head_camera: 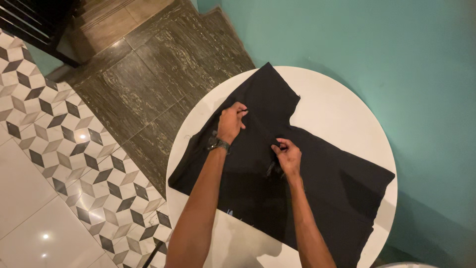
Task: The person folds a black t-shirt on a white table and places it in a drawer, then spreads a white garment onto the same table and begins folding it.
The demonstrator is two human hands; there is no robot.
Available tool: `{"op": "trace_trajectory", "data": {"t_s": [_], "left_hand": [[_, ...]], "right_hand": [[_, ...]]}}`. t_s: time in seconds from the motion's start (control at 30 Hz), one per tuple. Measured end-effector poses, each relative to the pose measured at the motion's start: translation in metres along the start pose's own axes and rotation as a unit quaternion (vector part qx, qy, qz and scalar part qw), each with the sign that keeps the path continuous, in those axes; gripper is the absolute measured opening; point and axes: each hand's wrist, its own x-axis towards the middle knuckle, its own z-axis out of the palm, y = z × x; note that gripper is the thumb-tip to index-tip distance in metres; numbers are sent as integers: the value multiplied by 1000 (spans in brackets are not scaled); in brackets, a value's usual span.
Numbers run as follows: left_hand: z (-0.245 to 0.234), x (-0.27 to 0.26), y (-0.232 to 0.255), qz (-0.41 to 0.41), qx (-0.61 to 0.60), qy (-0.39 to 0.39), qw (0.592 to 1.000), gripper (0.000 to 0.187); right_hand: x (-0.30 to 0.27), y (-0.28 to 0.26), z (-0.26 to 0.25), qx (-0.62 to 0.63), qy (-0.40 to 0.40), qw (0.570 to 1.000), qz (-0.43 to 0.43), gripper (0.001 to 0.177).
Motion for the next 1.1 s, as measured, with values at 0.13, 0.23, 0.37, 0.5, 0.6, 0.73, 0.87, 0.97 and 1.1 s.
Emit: {"op": "trace_trajectory", "data": {"t_s": [0.13,0.23,0.37,0.5,0.6,0.73,0.87,0.97,1.1], "left_hand": [[-12,-26,-9,22,-111,-32,993,17],[-26,-57,-34,65,-184,-6,981,19],[-56,-136,-64,104,-291,29,951,19],[-72,-202,-91,79,-301,57,949,22],[-74,-230,-111,63,-193,85,976,27],[-72,-244,-128,1,-50,134,990,37],[-63,-231,-141,-5,-28,169,985,37],[-60,-207,-133,29,188,206,960,27],[-61,-177,-91,-8,224,214,951,40]], "right_hand": [[-33,-19,-8,50,-24,998,36,28],[-67,-25,-6,176,-57,983,20,20],[-128,-29,1,190,-28,975,-113,20],[-184,-26,7,212,-60,966,-138,16],[-206,-15,18,123,-50,978,-160,11],[-218,17,27,114,-24,976,-184,25],[-199,42,37,222,6,974,43,26],[-179,33,34,187,-12,968,165,35],[-154,10,25,152,-8,971,186,42]]}}
